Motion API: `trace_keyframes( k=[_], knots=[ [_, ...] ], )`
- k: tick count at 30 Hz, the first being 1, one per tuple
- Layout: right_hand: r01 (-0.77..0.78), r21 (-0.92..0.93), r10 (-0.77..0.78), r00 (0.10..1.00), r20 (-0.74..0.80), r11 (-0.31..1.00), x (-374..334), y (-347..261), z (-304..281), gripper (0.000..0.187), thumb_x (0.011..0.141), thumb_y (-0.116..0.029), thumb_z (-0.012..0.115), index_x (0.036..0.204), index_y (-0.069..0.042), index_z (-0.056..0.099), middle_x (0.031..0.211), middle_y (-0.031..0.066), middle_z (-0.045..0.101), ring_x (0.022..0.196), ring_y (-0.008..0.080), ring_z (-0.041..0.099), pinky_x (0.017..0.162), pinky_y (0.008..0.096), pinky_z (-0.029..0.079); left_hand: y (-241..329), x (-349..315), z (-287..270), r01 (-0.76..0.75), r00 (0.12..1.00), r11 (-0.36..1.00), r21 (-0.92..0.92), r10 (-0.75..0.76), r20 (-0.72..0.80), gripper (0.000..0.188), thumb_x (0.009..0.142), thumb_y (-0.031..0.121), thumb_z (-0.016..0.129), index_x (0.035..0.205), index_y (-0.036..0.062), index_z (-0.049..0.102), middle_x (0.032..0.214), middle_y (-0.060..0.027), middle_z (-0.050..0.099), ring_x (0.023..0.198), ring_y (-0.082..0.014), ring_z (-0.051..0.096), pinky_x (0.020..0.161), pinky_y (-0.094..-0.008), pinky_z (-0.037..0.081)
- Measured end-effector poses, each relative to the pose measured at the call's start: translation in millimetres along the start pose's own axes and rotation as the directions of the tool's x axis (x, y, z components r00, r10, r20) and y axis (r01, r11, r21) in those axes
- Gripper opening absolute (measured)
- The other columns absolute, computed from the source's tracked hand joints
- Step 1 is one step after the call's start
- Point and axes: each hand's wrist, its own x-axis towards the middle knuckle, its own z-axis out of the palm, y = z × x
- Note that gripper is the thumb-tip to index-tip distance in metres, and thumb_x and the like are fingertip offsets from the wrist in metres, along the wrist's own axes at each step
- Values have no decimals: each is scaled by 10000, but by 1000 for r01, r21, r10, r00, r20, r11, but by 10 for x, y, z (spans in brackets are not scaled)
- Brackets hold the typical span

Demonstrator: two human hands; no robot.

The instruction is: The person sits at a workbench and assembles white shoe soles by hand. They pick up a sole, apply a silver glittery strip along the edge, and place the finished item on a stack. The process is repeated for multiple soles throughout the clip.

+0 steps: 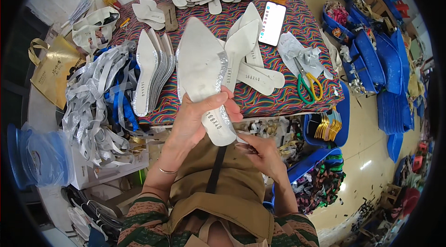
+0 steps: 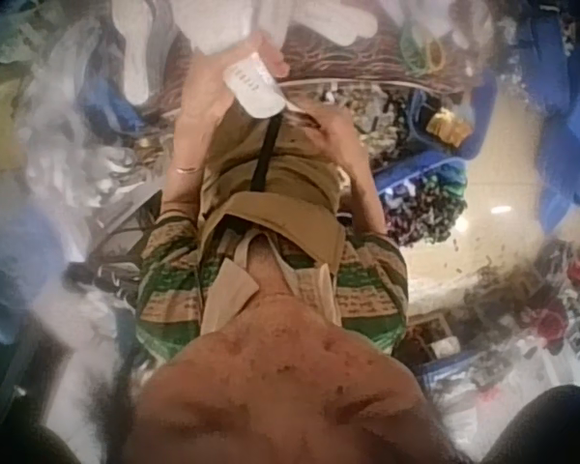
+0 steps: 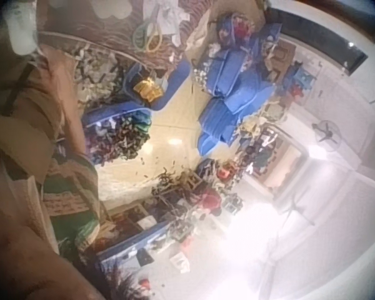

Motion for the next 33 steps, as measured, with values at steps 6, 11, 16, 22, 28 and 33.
trace_keyframes(
  k=[6,11,16,22,28,33],
  knots=[
    [104,-197,-129,984,-120,975,-134,-253,-35,305,766,56,662,1065,-1,643,780,140,657,566,249,626,497,332,467,-61,-7,-72,-5,1000,941,-339,8,8,164,921,145,605,1009,9,577,711,-78,600,575,-192,565,554,-335,462],
    [95,-89,-116,954,-278,991,-112,-357,92,167,823,-11,665,989,4,661,646,105,572,496,183,538,458,297,397,-100,24,-110,-13,992,845,-534,77,98,128,966,167,541,1004,44,548,663,-13,487,542,-130,414,549,-298,340],
    [-201,205,248,939,-238,958,-56,-364,155,109,871,-53,649,950,22,648,612,89,535,496,167,478,482,288,392,-250,5,-48,-50,972,814,-578,173,159,141,965,180,544,1012,47,539,685,-29,513,583,-157,494,571,-322,418],
    [-128,320,237,913,-331,939,26,-441,58,132,889,-97,640,950,17,663,621,75,536,521,126,467,494,272,376,-361,-240,12,-108,993,982,-158,113,22,163,933,162,585,1017,23,568,922,-211,666,917,-373,676,878,-487,538],
    [-98,257,171,945,-278,961,37,-341,-38,131,863,-64,645,971,8,670,667,87,565,526,128,481,498,276,381,-404,-325,-99,34,984,983,-179,-64,-166,194,936,159,603,1034,-8,588,955,-196,680,921,-286,685,880,-438,545],
    [-48,155,79,976,-202,987,172,-317,-380,134,842,-44,637,963,0,673,635,70,553,499,146,485,484,264,368,-16,-697,-52,214,862,784,582,-432,265,411,833,193,740,1168,0,601,1056,-164,675,990,-271,664,870,-398,514]
  ],
)
